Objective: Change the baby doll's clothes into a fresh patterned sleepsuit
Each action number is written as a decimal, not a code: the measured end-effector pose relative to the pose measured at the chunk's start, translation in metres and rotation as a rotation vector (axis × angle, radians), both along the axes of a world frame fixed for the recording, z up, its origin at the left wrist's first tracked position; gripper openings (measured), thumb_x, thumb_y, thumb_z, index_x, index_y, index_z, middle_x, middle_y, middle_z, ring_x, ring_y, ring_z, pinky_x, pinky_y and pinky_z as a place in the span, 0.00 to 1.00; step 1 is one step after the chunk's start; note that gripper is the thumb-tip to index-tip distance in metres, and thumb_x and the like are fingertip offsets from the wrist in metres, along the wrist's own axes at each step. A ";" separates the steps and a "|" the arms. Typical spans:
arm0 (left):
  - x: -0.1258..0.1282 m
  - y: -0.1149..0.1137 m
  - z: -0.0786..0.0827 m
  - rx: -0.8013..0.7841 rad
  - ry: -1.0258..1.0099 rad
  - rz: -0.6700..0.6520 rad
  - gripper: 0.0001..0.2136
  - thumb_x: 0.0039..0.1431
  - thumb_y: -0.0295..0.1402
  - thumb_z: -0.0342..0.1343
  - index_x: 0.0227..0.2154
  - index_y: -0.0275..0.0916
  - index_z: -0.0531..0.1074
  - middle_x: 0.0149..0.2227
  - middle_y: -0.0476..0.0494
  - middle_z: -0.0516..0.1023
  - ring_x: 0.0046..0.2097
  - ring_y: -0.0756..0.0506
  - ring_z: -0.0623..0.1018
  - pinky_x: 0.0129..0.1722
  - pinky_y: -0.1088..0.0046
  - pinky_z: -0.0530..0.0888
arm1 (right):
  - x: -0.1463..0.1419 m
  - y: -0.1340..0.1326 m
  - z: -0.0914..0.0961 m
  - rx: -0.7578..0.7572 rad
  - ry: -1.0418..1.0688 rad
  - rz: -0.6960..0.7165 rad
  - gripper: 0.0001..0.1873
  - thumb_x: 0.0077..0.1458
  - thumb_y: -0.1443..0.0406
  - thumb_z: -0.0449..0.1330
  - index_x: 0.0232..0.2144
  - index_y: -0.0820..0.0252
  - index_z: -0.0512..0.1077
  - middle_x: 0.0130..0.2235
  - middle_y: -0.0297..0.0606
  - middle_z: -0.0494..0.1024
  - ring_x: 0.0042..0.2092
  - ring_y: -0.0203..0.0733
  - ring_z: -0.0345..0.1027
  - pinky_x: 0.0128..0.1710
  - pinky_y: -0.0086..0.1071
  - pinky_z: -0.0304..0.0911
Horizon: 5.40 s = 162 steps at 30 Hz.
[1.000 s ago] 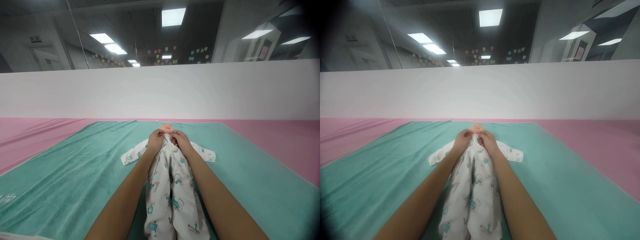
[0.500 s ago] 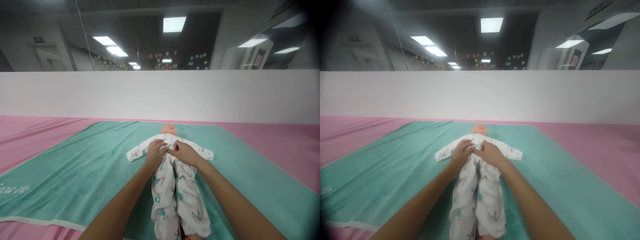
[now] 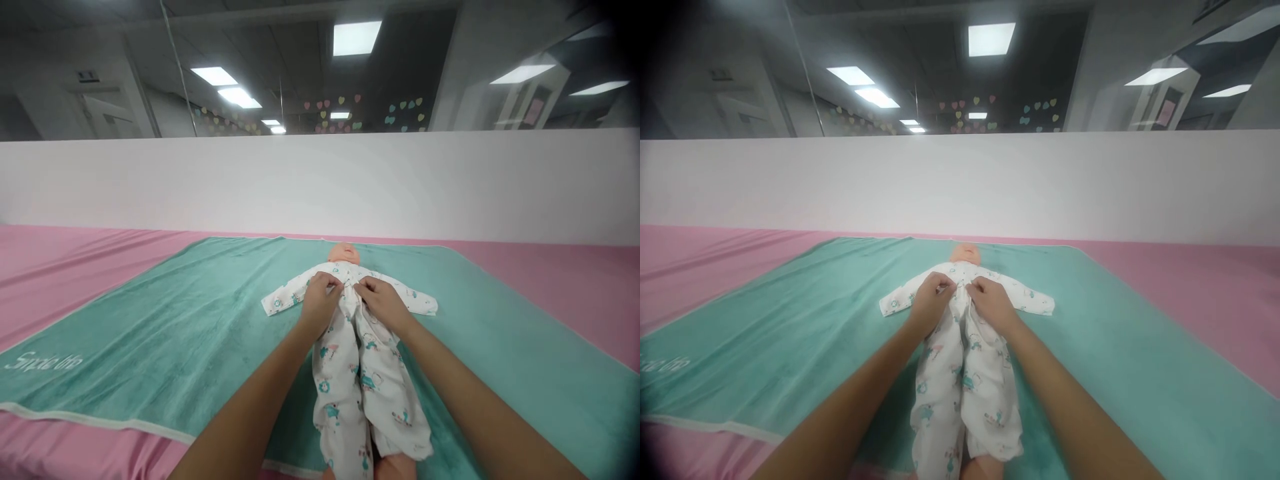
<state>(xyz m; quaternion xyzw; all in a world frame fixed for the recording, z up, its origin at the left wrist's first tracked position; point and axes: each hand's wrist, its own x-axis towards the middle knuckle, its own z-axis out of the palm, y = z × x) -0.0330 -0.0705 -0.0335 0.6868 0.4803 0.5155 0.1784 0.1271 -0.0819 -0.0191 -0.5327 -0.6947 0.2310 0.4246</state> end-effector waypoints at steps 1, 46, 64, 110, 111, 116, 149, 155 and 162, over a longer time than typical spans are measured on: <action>0.001 0.000 0.000 -0.016 0.000 -0.004 0.05 0.52 0.28 0.53 0.33 0.39 0.70 0.37 0.47 0.72 0.39 0.48 0.70 0.42 0.72 0.66 | -0.001 0.000 0.000 -0.010 0.073 0.003 0.14 0.52 0.57 0.50 0.19 0.58 0.60 0.19 0.28 0.59 0.23 0.34 0.52 0.24 0.29 0.48; 0.011 -0.009 0.019 -0.201 -0.178 -0.051 0.04 0.51 0.30 0.53 0.29 0.37 0.71 0.29 0.48 0.75 0.33 0.50 0.72 0.35 0.76 0.67 | -0.001 0.013 -0.015 -0.218 0.502 0.161 0.09 0.44 0.60 0.58 0.26 0.59 0.72 0.17 0.28 0.64 0.18 0.30 0.51 0.17 0.26 0.47; 0.008 -0.003 0.013 -0.236 -0.117 -0.095 0.07 0.51 0.34 0.55 0.31 0.39 0.74 0.30 0.49 0.77 0.33 0.49 0.74 0.33 0.76 0.67 | -0.001 0.012 -0.014 -0.268 0.617 0.179 0.09 0.44 0.60 0.59 0.25 0.61 0.69 0.20 0.29 0.65 0.19 0.28 0.54 0.17 0.23 0.48; 0.003 0.002 0.004 -0.252 -0.223 -0.260 0.11 0.48 0.30 0.56 0.36 0.37 0.72 0.32 0.47 0.74 0.35 0.51 0.73 0.36 0.77 0.69 | -0.002 0.010 -0.010 -0.288 0.548 0.205 0.07 0.45 0.64 0.57 0.28 0.61 0.71 0.22 0.31 0.68 0.20 0.29 0.60 0.17 0.22 0.54; 0.003 0.002 0.005 -0.236 -0.212 -0.260 0.12 0.48 0.29 0.55 0.38 0.38 0.72 0.31 0.48 0.74 0.34 0.51 0.73 0.36 0.77 0.69 | -0.002 0.010 -0.011 -0.287 0.546 0.205 0.08 0.45 0.64 0.57 0.29 0.61 0.71 0.22 0.31 0.69 0.20 0.29 0.60 0.16 0.22 0.53; 0.005 -0.003 0.007 -0.155 -0.058 -0.182 0.13 0.49 0.28 0.53 0.39 0.41 0.75 0.29 0.51 0.73 0.31 0.52 0.71 0.34 0.78 0.68 | -0.003 0.009 -0.010 -0.284 0.545 0.210 0.08 0.44 0.63 0.57 0.28 0.61 0.72 0.22 0.32 0.69 0.20 0.28 0.59 0.16 0.22 0.53; 0.017 -0.010 0.016 -0.178 -0.028 -0.040 0.06 0.49 0.31 0.54 0.31 0.38 0.71 0.29 0.49 0.75 0.31 0.51 0.73 0.32 0.77 0.68 | -0.004 0.010 -0.011 -0.277 0.528 0.182 0.08 0.44 0.65 0.56 0.29 0.60 0.72 0.22 0.31 0.70 0.19 0.29 0.60 0.16 0.22 0.54; 0.019 -0.007 0.015 -0.214 -0.055 0.016 0.08 0.44 0.27 0.53 0.31 0.38 0.69 0.28 0.50 0.75 0.31 0.50 0.73 0.31 0.76 0.68 | -0.004 0.010 -0.011 -0.282 0.535 0.184 0.09 0.44 0.65 0.57 0.31 0.60 0.73 0.23 0.32 0.71 0.20 0.29 0.61 0.16 0.22 0.54; 0.017 -0.003 0.013 -0.234 -0.021 0.023 0.13 0.43 0.27 0.53 0.35 0.40 0.67 0.27 0.53 0.74 0.29 0.50 0.73 0.29 0.76 0.65 | -0.004 0.011 -0.013 -0.275 0.526 0.188 0.08 0.45 0.63 0.59 0.30 0.60 0.72 0.23 0.32 0.70 0.20 0.29 0.61 0.16 0.22 0.54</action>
